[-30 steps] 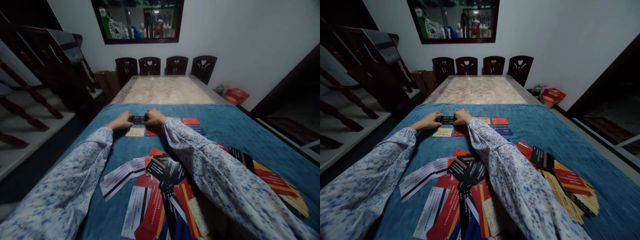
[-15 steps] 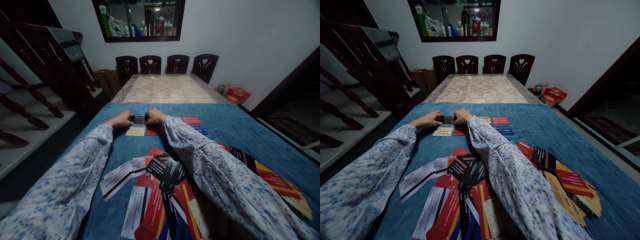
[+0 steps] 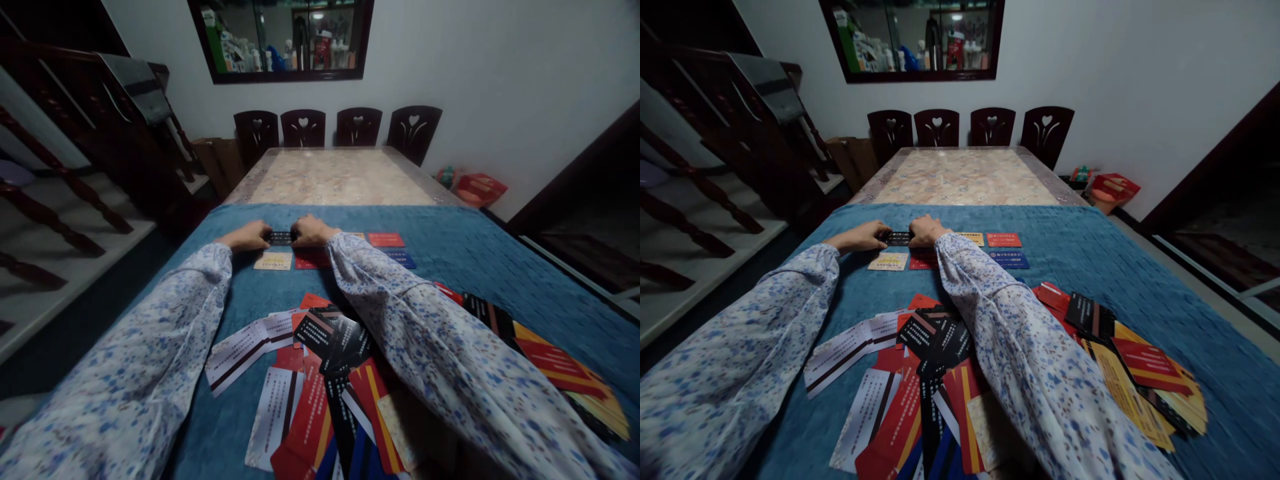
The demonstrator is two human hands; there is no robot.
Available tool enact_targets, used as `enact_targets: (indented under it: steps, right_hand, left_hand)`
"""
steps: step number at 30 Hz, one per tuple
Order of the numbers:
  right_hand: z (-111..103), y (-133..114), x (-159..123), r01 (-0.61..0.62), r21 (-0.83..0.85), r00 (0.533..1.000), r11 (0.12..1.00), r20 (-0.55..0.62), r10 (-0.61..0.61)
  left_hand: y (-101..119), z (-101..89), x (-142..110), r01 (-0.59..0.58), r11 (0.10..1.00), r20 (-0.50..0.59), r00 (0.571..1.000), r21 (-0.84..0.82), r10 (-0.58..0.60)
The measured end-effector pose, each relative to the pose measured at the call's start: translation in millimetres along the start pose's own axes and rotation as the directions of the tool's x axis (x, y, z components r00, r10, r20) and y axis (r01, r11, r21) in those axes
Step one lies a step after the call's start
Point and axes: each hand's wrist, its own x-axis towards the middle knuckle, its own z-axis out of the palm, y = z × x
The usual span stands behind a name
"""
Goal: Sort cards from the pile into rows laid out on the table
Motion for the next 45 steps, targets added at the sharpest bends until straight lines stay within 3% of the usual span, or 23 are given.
enact_targets:
  steps: [8, 19, 24, 34, 45]
  right_hand:
    - [-2, -2, 1, 0.002, 0.007, 1.000, 1.000, -0.002, -0.002]
    - [0, -4, -1, 0.004, -0.054, 1.000, 0.999, 0.002, -0.003]
    - [-2, -2, -5, 0.025, -0.058, 0.999, 0.998, -0.035, -0.027]
    - [-12, -23, -40, 0.122, -0.096, 0.983, 0.988, -0.125, -0.133]
    - [-2, -53, -75, 0.281, -0.027, 0.942, 0.959, -0.183, -0.281]
  left_hand:
    - [1, 7.0, -11, 0.025, 0.996, -0.107, 0.994, -0.089, -0.035]
    - [4, 11.9, -24, 0.026, 0.992, -0.167, 0.985, -0.121, -0.046]
    - [5, 17.7, -37, 0.064, 0.996, -0.290, 0.954, -0.066, -0.081]
    - [17, 31.2, -85, 0.105, 0.995, -0.386, 0.918, 0.004, -0.095]
    - [35, 45.6, -145, 0.124, 0.992, -0.430, 0.898, 0.039, -0.095]
